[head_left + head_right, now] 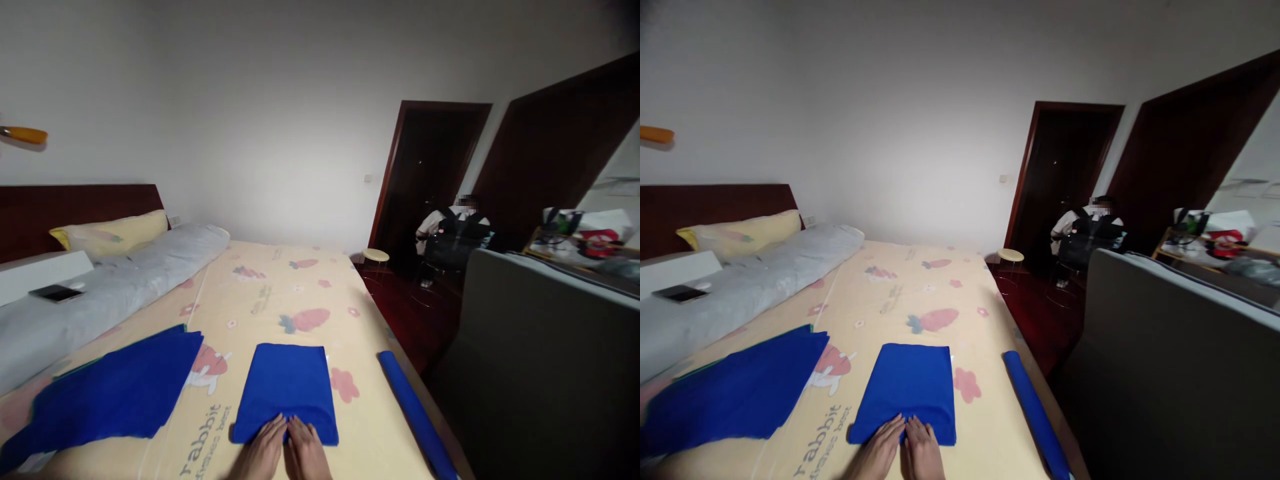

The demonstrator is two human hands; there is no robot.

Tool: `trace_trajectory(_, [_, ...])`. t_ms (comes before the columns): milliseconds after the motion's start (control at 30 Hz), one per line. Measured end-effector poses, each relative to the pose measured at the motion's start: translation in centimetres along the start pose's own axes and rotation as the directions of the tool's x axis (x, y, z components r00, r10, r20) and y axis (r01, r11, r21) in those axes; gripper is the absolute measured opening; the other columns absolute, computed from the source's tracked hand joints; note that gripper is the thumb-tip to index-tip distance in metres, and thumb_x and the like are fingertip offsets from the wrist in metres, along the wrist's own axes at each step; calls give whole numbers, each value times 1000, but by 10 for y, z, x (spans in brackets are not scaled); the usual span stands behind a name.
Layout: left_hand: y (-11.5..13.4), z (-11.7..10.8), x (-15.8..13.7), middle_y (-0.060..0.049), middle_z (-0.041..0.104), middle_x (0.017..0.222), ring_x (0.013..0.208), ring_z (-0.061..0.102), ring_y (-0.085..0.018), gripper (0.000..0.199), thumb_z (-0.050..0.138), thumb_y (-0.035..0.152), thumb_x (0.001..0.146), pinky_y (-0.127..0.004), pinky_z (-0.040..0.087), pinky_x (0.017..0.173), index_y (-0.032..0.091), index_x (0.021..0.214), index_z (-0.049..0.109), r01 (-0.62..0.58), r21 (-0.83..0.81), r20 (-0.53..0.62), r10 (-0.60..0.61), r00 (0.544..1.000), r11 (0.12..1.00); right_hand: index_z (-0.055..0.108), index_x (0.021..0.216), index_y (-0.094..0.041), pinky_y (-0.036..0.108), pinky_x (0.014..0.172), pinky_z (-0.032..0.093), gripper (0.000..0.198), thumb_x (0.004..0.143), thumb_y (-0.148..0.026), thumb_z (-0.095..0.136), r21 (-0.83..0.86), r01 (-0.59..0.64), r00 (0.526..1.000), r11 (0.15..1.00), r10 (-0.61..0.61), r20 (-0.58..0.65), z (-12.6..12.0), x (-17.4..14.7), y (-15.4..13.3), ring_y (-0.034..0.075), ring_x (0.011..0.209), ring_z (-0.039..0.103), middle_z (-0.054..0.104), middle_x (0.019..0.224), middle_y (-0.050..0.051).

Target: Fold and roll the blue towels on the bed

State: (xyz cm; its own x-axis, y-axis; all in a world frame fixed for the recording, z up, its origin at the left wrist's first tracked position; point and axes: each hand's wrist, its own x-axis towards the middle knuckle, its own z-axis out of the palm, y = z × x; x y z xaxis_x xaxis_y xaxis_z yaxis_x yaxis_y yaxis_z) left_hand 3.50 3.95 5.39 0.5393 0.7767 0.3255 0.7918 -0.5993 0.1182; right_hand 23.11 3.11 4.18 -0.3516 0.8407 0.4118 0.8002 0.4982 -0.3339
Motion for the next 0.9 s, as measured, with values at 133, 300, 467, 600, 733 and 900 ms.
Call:
trace_trajectory(133, [-9, -2, -4, 3, 41, 151, 135, 44, -15, 52, 32, 32, 99, -36, 45, 107, 37, 148, 17, 78, 18, 28, -78, 997, 997, 48, 137, -31, 50, 108, 39, 43, 98, -41, 34, 0, -154, 987, 988, 154, 38, -9, 1, 12, 25, 132, 47, 51, 141, 4])
trace_trajectory(300, [-31, -3, -14, 0, 33, 155, 142, 33, -23, 49, 26, 36, 99, -57, 31, 112, 36, 147, 19, 344, 143, 88, -358, 930, 928, 43, 141, -25, 61, 110, 33, 51, 95, -43, 36, -81, -376, 926, 923, 378, 5, -17, -9, 40, 32, 137, 39, 40, 148, 7])
trace_trajectory(467, [-10, 22, 6, -1, 35, 154, 142, 33, -19, 60, 26, 10, 91, -47, 30, 115, 30, 147, 25, 269, 152, 73, -282, 957, 951, 45, 140, -22, 51, 115, 30, 57, 84, -28, 50, -22, -269, 962, 963, 270, 37, -5, 12, 10, 29, 139, 36, 39, 149, 8])
trace_trajectory(600, [-6, 30, 15, 3, 38, 153, 138, 39, -14, 56, 27, 18, 95, -35, 36, 112, 34, 148, 20, 126, 48, 84, -130, 988, 991, 48, 138, -31, 42, 112, 36, 46, 92, -32, 42, 80, -140, 981, 987, 127, 144, -4, 21, -1, 22, 134, 44, 49, 143, 0])
trace_trajectory(733, [-28, 13, 9, 1, 32, 156, 143, 31, -23, 52, 26, 43, 97, -51, 29, 114, 33, 148, 20, 358, 111, 82, -367, 927, 927, 42, 142, -29, 53, 114, 30, 51, 96, -49, 31, -34, -310, 948, 950, 312, 68, -14, 11, 24, 26, 140, 34, 40, 149, 2])
trace_trajectory(900, [-44, 5, 2, -3, 34, 155, 143, 30, -27, 54, 30, 47, 95, -56, 21, 113, 31, 146, 30, 499, 219, 9, -513, 858, 839, 39, 144, -22, 57, 111, 31, 62, 95, -58, 29, -124, -437, 898, 891, 439, -12, -15, -2, 47, 30, 140, 34, 37, 151, 8])
